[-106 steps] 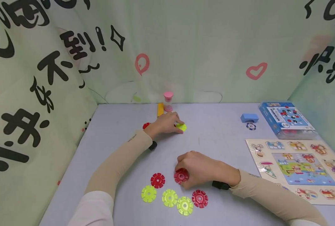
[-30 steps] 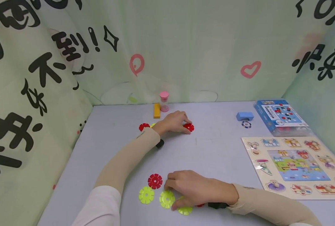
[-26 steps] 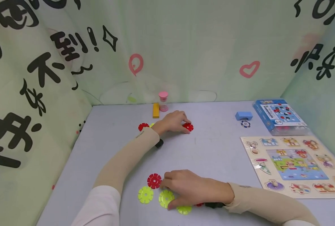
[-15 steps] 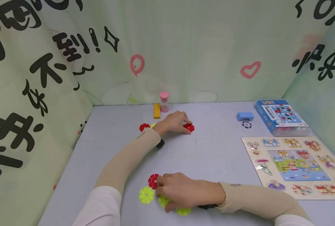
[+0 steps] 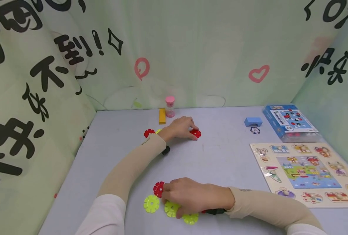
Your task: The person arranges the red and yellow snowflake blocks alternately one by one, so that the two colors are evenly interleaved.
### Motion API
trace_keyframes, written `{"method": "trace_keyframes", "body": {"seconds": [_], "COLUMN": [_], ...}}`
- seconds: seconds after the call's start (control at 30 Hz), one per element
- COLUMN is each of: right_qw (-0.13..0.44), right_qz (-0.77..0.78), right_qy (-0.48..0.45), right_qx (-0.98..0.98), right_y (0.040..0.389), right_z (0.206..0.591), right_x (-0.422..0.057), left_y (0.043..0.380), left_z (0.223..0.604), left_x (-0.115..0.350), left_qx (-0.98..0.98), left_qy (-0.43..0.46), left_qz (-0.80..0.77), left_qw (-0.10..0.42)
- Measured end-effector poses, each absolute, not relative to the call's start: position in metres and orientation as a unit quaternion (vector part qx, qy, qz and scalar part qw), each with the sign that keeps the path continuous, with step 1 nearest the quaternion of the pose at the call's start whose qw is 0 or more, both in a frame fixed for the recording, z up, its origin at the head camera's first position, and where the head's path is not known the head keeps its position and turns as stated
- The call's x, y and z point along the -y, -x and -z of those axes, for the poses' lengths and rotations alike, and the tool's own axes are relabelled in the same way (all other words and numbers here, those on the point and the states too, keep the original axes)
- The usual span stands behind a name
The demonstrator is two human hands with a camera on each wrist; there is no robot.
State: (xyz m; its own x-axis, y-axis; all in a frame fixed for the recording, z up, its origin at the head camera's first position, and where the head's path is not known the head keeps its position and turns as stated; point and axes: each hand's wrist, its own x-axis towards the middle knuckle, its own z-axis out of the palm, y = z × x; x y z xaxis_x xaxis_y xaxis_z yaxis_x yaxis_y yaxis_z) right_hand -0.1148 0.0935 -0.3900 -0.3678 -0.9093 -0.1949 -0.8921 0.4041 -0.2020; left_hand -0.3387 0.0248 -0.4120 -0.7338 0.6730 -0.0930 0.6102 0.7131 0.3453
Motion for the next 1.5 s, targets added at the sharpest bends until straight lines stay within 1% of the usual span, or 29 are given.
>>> {"method": "trace_keyframes", "body": {"seconds": [0.23, 0.5, 0.63, 0.77, 0.87, 1.0, 1.1, 1.2, 1.3, 1.5], "right_qw": [0.149, 0.112, 0.098, 0.104, 0.101, 0.064, 0.033, 0.021, 0.034, 0.079], "right_qz": [0.071, 0.090, 0.114, 0.175, 0.206, 0.197, 0.177, 0.160, 0.153, 0.158], "right_qy": [0.579, 0.610, 0.603, 0.561, 0.511, 0.432, 0.356, 0.283, 0.245, 0.231], "right_qx": [-0.799, -0.779, -0.784, -0.802, -0.829, -0.877, -0.917, -0.945, -0.957, -0.957], "right_y": [0.122, 0.128, 0.133, 0.145, 0.164, 0.206, 0.240, 0.268, 0.285, 0.299], "right_z": [0.393, 0.398, 0.393, 0.385, 0.382, 0.383, 0.386, 0.389, 0.391, 0.394], "right_x": [-0.099, -0.103, -0.109, -0.127, -0.150, -0.191, -0.221, -0.240, -0.246, -0.240], "left_y": [0.339, 0.340, 0.341, 0.341, 0.340, 0.340, 0.340, 0.341, 0.341, 0.341], "left_z": [0.414, 0.417, 0.418, 0.417, 0.416, 0.415, 0.414, 0.414, 0.414, 0.415], "left_x": [-0.024, -0.024, -0.024, -0.025, -0.026, -0.027, -0.027, -0.027, -0.027, -0.027], "left_qx": [-0.920, -0.918, -0.920, -0.921, -0.921, -0.922, -0.922, -0.923, -0.923, -0.921], "left_qy": [-0.357, -0.361, -0.358, -0.354, -0.353, -0.354, -0.353, -0.350, -0.347, -0.351], "left_qz": [-0.134, -0.136, -0.132, -0.130, -0.132, -0.125, -0.122, -0.125, -0.128, -0.133], "left_qw": [0.094, 0.091, 0.093, 0.095, 0.096, 0.096, 0.098, 0.103, 0.108, 0.102]}}
